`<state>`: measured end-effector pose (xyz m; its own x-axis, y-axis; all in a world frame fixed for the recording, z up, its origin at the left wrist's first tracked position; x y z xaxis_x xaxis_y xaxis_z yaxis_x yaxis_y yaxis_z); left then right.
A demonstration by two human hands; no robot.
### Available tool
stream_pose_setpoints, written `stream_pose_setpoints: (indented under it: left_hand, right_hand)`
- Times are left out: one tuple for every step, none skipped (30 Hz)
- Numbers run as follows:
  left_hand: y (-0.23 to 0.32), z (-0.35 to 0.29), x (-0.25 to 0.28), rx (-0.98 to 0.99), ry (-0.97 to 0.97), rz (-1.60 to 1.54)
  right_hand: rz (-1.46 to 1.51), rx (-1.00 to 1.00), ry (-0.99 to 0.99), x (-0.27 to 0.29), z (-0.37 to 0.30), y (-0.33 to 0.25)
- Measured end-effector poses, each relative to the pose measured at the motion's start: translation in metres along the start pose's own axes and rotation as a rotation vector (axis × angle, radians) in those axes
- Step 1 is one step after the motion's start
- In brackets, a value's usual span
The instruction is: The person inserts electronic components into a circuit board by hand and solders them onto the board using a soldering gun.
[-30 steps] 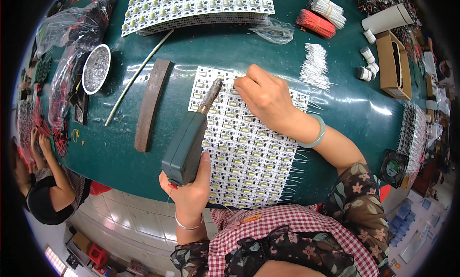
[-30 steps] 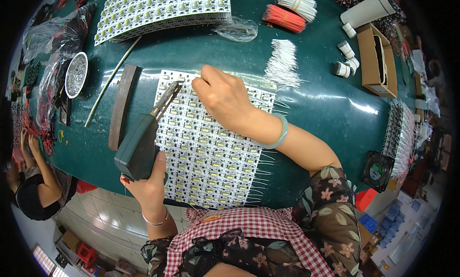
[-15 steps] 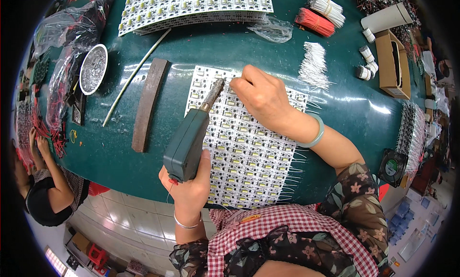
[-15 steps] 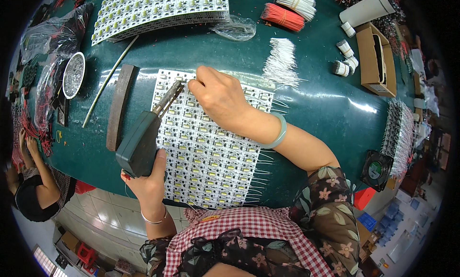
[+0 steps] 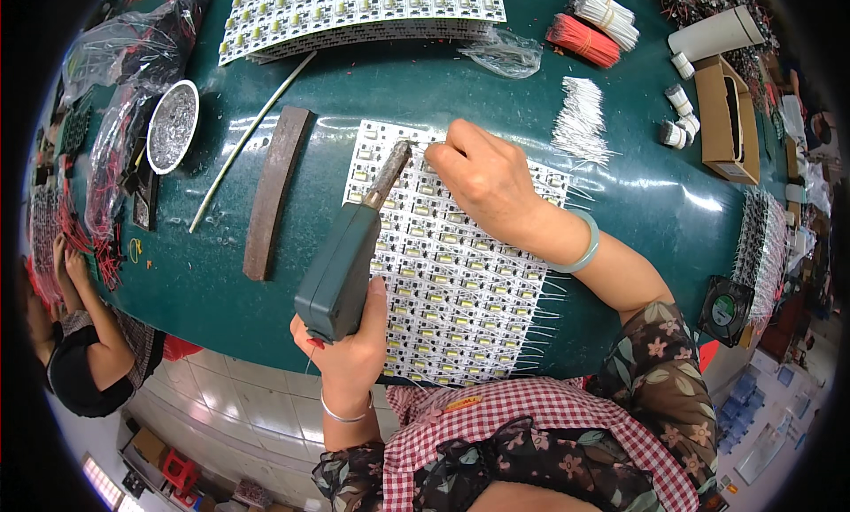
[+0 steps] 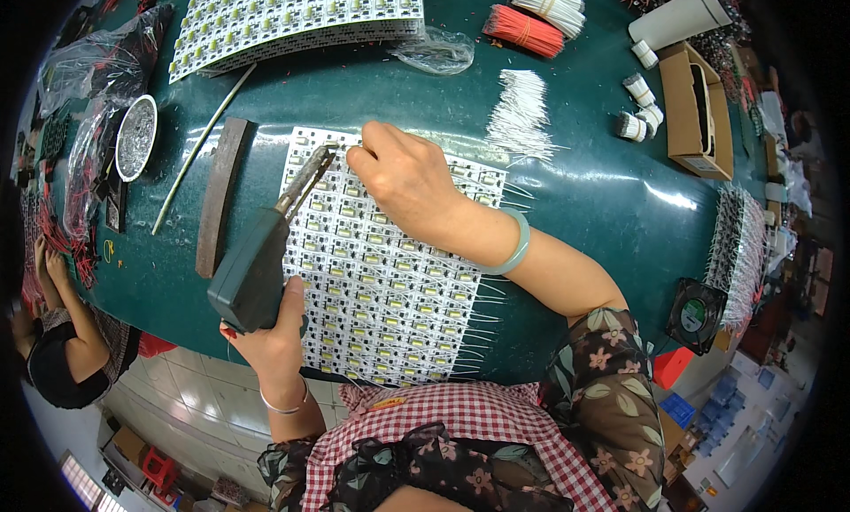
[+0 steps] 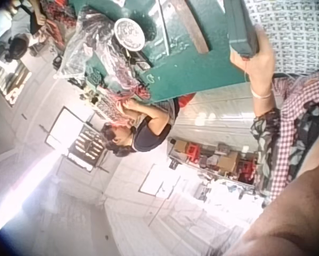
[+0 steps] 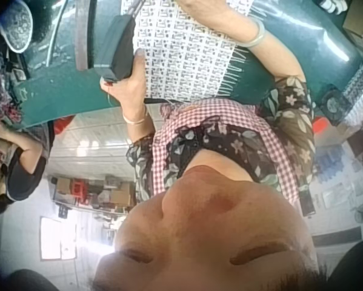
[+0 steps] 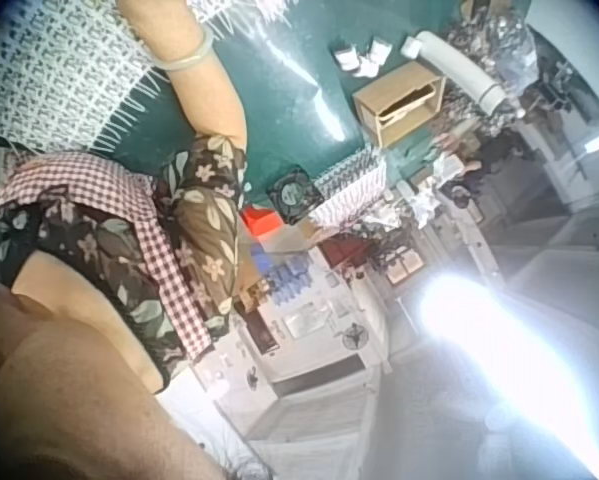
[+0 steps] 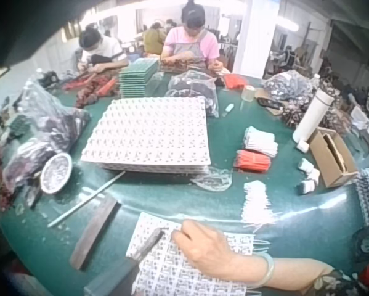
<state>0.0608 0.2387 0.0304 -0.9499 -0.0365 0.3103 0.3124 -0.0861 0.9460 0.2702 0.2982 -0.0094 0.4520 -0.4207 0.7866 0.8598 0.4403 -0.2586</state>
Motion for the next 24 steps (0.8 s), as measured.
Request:
stream_pose_setpoints:
  left_hand:
    - [-0.0001, -0.0013, 0.0009, 0.04, 0.024, -0.018]
    - [-0.0007, -0.002, 0.0018, 0.079, 0.048, -0.036]
    - [-0.0009, -0.0019, 0.002, 0.079, 0.049, -0.036]
    - [0.0001, -0.0015, 0.0021, 0.029, 0.047, -0.026]
    - [0.0012, -0.0013, 0.0023, -0.022, 0.045, -0.015]
    - [0.0006, -0.0018, 0.0028, -0.022, 0.046, -0.015]
    - [-0.0004, -0.0025, 0.0031, -0.003, 0.042, -0.012]
    - [-0.0015, -0.0031, 0.0031, 0.015, 0.037, -0.009]
    - [-0.0026, -0.0038, 0.0032, 0.016, 0.037, -0.008]
    - [-0.0038, -0.0045, 0.0034, 0.016, 0.045, -0.013]
    - [-0.0046, -0.0051, 0.0037, 0.017, 0.052, -0.018]
    - [-0.0046, -0.0054, 0.0033, 0.017, 0.052, -0.019]
    - [-0.0049, -0.0058, 0.0031, 0.029, 0.053, -0.031]
    - [-0.0054, -0.0062, 0.0029, 0.041, 0.054, -0.042]
    - [-0.0046, -0.0069, 0.0043, 0.041, 0.057, -0.04]
    - [-0.004, -0.0075, 0.0056, 0.04, 0.052, -0.042]
    - [-0.0032, -0.008, 0.0066, 0.039, 0.046, -0.044]
    - [-0.0048, -0.008, 0.0052, 0.041, 0.045, -0.046]
    - [-0.0064, -0.0082, 0.0037, 0.046, 0.046, -0.066]
    - [-0.0079, -0.0082, 0.0024, 0.052, 0.047, -0.085]
    - [-0.0059, -0.0084, 0.0044, 0.052, 0.05, -0.082]
    - [-0.003, -0.0083, 0.0064, 0.042, 0.032, -0.059]
    - [-0.0007, -0.0086, 0.0084, 0.033, 0.014, -0.036]
    - [-0.0022, -0.0093, 0.0084, 0.033, 0.011, -0.039]
  right_hand:
    - [-0.022, 0.01, -0.003, 0.001, 0.0006, -0.0008]
    - [-0.045, 0.02, -0.005, 0.0016, 0.0009, -0.0014]
    - [-0.044, 0.021, -0.005, 0.0016, 0.0008, -0.0013]
    - [-0.046, 0.016, -0.011, 0.0012, 0.0003, -0.0008]
    - [-0.047, 0.011, -0.018, 0.0009, 0.0001, -0.0004]
    - [-0.046, 0.011, -0.018, 0.0007, 0.0001, -0.0005]
    - [-0.047, 0.009, -0.017, 0.0006, 0.0001, -0.0005]
    - [-0.049, 0.007, -0.017, 0.0005, 0.0, -0.0005]
    - [-0.047, 0.006, -0.017, -0.0008, -0.0004, -0.0005]
    - [-0.023, -0.005, 0.001, -0.0021, -0.0007, 0.0002]
    - [0.001, -0.017, 0.018, -0.0028, -0.001, 0.0007]
    - [0.0, -0.017, 0.018, -0.0021, -0.0011, 0.0013]
    - [0.022, -0.019, 0.023, -0.0009, -0.0014, 0.0023]
    - [0.043, -0.022, 0.028, 0.0, -0.0015, 0.003]
    - [0.046, -0.02, 0.03, 0.0, -0.0005, 0.0021]
    - [0.037, -0.001, 0.038, 0.0002, 0.0006, 0.0007]
    - [0.028, 0.017, 0.047, 0.0006, 0.0016, -0.0007]
    - [0.026, 0.016, 0.045, 0.0003, 0.0008, 0.0002]
    - [0.032, 0.017, 0.036, 0.0001, 0.0001, 0.0011]
    - [0.038, 0.018, 0.027, -0.0004, -0.0009, 0.0021]
    - [0.042, 0.019, 0.028, -0.0001, -0.0001, 0.0008]
    - [0.057, 0.013, 0.022, -0.0001, 0.0007, -0.0002]
    - [0.072, 0.006, 0.017, -0.0001, 0.0015, -0.0014]
    - [0.068, 0.005, 0.015, 0.0001, 0.0005, -0.0001]
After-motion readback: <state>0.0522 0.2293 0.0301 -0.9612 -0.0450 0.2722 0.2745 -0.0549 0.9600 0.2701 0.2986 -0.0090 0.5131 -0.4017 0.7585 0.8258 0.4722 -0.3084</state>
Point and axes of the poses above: each hand's wrist, its own z-axis towards the middle knuckle, its own x-axis out of the back of the hand, y = z × x, the point moved 3 cm from there along z, towards the middle knuckle, and after that the axes turned 5 degrees about -z, right-handed, at the moved point
